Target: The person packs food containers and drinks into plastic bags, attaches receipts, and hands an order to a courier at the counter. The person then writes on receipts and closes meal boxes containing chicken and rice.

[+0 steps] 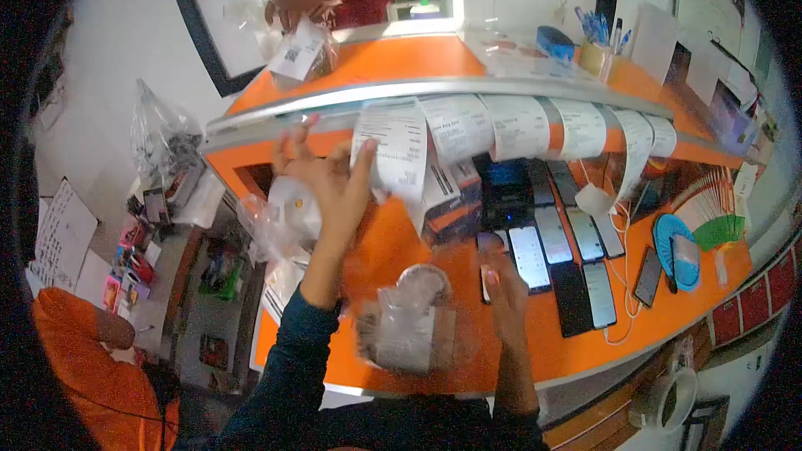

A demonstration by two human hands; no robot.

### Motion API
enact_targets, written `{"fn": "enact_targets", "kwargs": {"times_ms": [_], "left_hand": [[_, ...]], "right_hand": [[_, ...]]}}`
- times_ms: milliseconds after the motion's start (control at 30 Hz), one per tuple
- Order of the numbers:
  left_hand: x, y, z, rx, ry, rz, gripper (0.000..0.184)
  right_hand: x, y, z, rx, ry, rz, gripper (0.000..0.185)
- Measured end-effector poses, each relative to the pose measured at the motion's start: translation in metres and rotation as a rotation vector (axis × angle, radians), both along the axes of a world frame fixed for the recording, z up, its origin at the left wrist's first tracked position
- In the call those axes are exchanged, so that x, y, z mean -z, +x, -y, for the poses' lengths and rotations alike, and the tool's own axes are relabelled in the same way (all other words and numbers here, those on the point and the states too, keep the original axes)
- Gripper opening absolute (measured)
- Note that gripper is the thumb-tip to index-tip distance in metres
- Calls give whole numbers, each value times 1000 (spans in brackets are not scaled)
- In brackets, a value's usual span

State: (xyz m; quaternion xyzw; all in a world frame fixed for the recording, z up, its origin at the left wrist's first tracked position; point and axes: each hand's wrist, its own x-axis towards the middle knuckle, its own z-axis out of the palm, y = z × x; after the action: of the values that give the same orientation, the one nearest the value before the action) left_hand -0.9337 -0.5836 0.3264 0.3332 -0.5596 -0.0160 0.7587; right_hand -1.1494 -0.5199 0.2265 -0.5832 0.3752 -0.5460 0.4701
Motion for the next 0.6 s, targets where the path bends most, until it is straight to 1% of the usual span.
{"fn": "enact_targets", "kwargs": {"times_ms": [33, 67, 100, 133, 167, 233, 300, 333, 400, 433, 500, 567, 600], "left_hand": [[-3, -14, -22, 100, -54, 15, 81], [-6, -29, -45, 205, -102, 30, 82], [4, -46, -66, 258, -82, 124, 84], [14, -63, -88, 311, -60, 217, 86], [24, -72, -105, 377, 44, 222, 86], [41, -88, -132, 480, 214, 183, 84], [43, -89, -137, 452, 203, 259, 78], [32, -76, -131, 379, 136, 376, 75], [9, -59, -118, 321, 122, 674, 68], [-7, -55, -112, 338, 176, 857, 64], [-16, -58, -97, 443, 465, 1180, 60], [-13, -76, -79, 618, 939, 1426, 58], [1, -77, -69, 584, 933, 1536, 60]], "right_hand": [[-4, 5, 9, -20, -216, 71, 49], [-23, 8, 6, -98, -254, 130, 65], [-23, 10, 3, -58, -266, 166, 72], [-27, -2, 3, -193, -355, 147, 67], [-32, -14, 3, -336, -437, 135, 63], [-51, -28, -24, -150, -128, 99, 51], [-29, -39, -32, -19, -55, 76, 49], [-16, -44, -36, 42, -22, 60, 49], [9, -43, -48, -141, 104, 64, 52], [22, -39, -53, -234, 163, 69, 53], [52, -29, -63, -440, 269, 206, 56], [65, -18, -74, -446, 248, 207, 57], [68, -14, -79, -447, 237, 208, 58]]}}
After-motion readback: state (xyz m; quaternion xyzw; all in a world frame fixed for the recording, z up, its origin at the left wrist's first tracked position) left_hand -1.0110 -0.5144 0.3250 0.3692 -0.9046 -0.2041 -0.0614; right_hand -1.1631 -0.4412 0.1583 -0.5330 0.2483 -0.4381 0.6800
